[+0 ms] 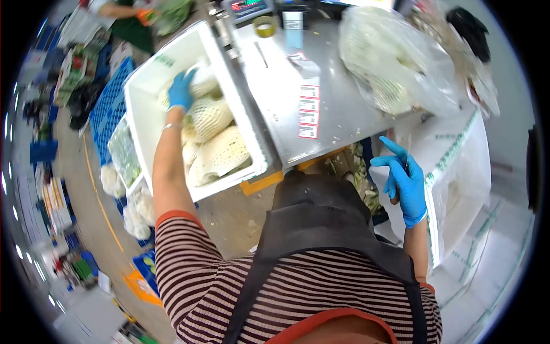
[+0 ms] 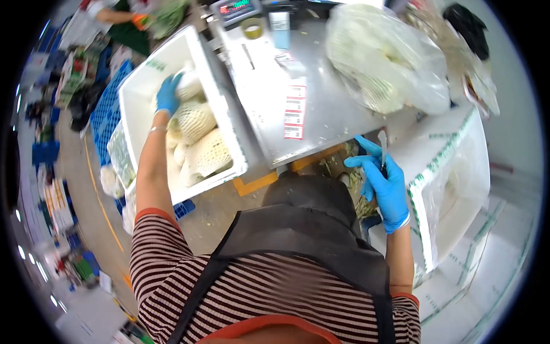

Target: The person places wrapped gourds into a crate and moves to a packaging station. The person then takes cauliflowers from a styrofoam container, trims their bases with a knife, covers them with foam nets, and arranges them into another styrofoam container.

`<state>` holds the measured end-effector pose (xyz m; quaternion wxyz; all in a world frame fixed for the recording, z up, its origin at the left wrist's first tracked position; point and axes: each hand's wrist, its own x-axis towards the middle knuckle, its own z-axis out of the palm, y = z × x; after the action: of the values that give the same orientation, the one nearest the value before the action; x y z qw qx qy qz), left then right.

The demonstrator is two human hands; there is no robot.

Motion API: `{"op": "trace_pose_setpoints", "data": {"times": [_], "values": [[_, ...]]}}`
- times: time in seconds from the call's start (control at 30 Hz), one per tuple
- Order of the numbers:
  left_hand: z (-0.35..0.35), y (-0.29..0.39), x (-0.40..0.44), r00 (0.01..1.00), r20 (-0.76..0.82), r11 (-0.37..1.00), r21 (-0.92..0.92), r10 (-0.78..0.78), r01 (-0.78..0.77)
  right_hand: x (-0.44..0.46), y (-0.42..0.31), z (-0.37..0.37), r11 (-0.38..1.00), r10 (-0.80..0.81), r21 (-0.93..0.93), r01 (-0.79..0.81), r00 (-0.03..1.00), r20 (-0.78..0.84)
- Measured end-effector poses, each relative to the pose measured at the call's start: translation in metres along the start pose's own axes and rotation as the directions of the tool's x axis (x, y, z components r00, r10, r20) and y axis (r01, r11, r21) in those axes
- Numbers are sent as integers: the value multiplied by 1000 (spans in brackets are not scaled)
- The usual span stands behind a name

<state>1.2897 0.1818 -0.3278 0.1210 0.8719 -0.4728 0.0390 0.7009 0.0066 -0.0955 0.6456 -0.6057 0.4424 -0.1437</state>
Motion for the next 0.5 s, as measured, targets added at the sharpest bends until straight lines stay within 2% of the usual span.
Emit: {"op": "trace_pose_setpoints", "data": {"times": [0.03,0.07,0.13,0.17,0.2,0.23,0.27,0.3,0.33,0.4,0.47,0.5], "values": [[14,-28,-1,993,120,986,-167,-4,25,-5,3,-14,1000,13,3,-13,999,-40],[24,-50,3,975,182,987,-122,124,-102,-13,7,-34,1000,31,4,-31,995,-95],[17,-72,20,933,280,971,-138,228,-196,-28,22,-73,1000,12,26,-8,990,-141],[19,-94,31,903,389,964,-252,182,-86,-37,35,-93,1000,17,26,-13,984,-176],[10,-87,54,846,533,999,28,13,-33,-47,41,-113,997,20,73,-6,981,-194],[11,-78,82,908,419,998,49,20,-44,-60,49,-136,993,64,113,-38,970,-234],[-25,6,88,980,140,982,106,142,-158,-71,59,-158,983,79,180,-28,956,-282],[-46,83,100,988,15,988,-42,151,-150,-85,73,-186,977,71,215,9,931,-359],[-66,157,106,988,-95,973,-185,124,-140,-98,87,-212,967,65,251,46,907,-417],[-114,353,86,945,-201,865,-386,259,-320,-120,107,-266,960,35,248,128,827,-561],[-143,546,37,828,-136,569,-665,545,-483,-145,146,-318,930,24,289,228,747,-664],[-141,614,13,784,13,447,-828,621,-340,-154,167,-342,915,50,318,250,710,-702]]}}
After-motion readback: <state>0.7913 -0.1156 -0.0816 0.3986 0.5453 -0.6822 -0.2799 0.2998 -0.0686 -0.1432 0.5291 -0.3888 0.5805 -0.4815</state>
